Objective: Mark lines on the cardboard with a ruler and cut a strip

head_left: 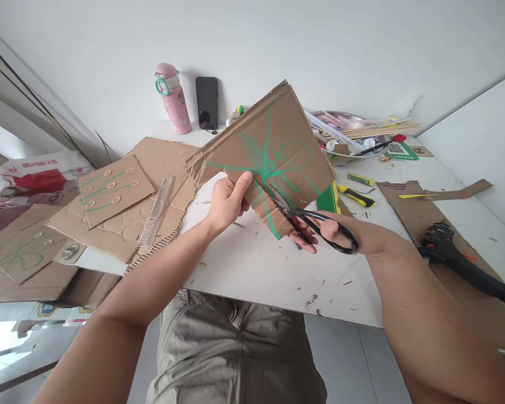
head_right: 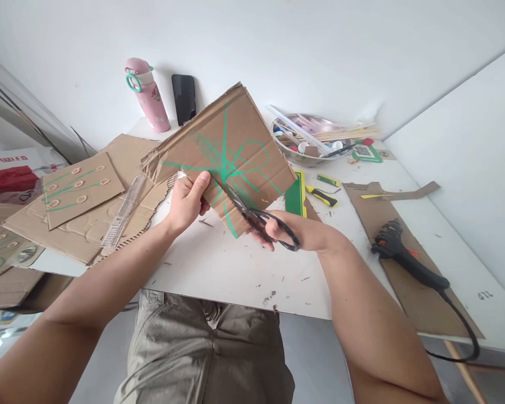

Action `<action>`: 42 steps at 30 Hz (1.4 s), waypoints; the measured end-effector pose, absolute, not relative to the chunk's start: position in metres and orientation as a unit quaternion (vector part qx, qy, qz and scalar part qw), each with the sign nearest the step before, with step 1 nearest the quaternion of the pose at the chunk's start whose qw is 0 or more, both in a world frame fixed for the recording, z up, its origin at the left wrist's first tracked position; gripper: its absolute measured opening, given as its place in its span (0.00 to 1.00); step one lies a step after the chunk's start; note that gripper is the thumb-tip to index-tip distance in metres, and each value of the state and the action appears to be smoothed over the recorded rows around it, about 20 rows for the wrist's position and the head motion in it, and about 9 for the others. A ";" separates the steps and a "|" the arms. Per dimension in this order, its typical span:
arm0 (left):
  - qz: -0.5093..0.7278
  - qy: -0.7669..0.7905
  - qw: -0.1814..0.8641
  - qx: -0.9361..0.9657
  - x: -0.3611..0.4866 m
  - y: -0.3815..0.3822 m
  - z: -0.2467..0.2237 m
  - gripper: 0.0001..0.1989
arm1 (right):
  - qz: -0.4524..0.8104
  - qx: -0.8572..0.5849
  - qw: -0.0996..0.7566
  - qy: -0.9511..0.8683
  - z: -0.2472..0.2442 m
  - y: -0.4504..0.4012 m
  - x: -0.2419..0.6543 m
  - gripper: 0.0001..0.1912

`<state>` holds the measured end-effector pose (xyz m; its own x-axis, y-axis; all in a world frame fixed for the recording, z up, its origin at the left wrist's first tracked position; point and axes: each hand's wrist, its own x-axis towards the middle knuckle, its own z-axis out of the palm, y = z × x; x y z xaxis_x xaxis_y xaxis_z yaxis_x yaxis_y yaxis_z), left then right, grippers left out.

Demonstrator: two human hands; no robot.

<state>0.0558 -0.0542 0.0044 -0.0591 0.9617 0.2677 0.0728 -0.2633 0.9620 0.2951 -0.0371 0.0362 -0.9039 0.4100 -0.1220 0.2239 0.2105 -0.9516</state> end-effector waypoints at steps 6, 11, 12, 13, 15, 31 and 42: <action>0.559 0.471 0.421 0.536 0.057 -0.055 0.002 0.38 | 0.602 -0.233 0.089 -0.758 0.029 -0.040 0.285 0.43; 0.588 0.471 0.436 0.493 0.057 -0.053 0.000 0.39 | 0.610 -0.288 0.119 -0.728 0.024 -0.042 0.278 0.40; 0.585 0.468 0.439 0.497 0.057 -0.053 -0.001 0.39 | 0.617 -0.305 0.119 -0.715 0.024 -0.042 0.277 0.40; 0.577 0.463 0.441 0.508 0.058 -0.054 -0.001 0.39 | 0.622 -0.321 0.120 -0.704 0.024 -0.042 0.276 0.40; 0.554 0.452 0.447 0.537 0.059 -0.056 0.000 0.40 | 0.618 -0.341 0.131 -0.696 0.027 -0.042 0.276 0.42; 0.554 0.445 0.375 0.596 0.058 -0.062 0.006 0.42 | 0.564 -0.324 0.213 -0.729 0.008 -0.040 0.273 0.41; 0.573 0.412 0.427 0.565 0.062 -0.053 -0.001 0.42 | 0.560 -0.325 0.212 -0.732 0.034 -0.056 0.265 0.40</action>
<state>0.0616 -0.0531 -0.0005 0.0036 0.9551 0.2962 -0.0236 -0.2960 0.9549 0.2647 -0.0560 0.0338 -0.6988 0.7133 -0.0532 0.2386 0.1623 -0.9575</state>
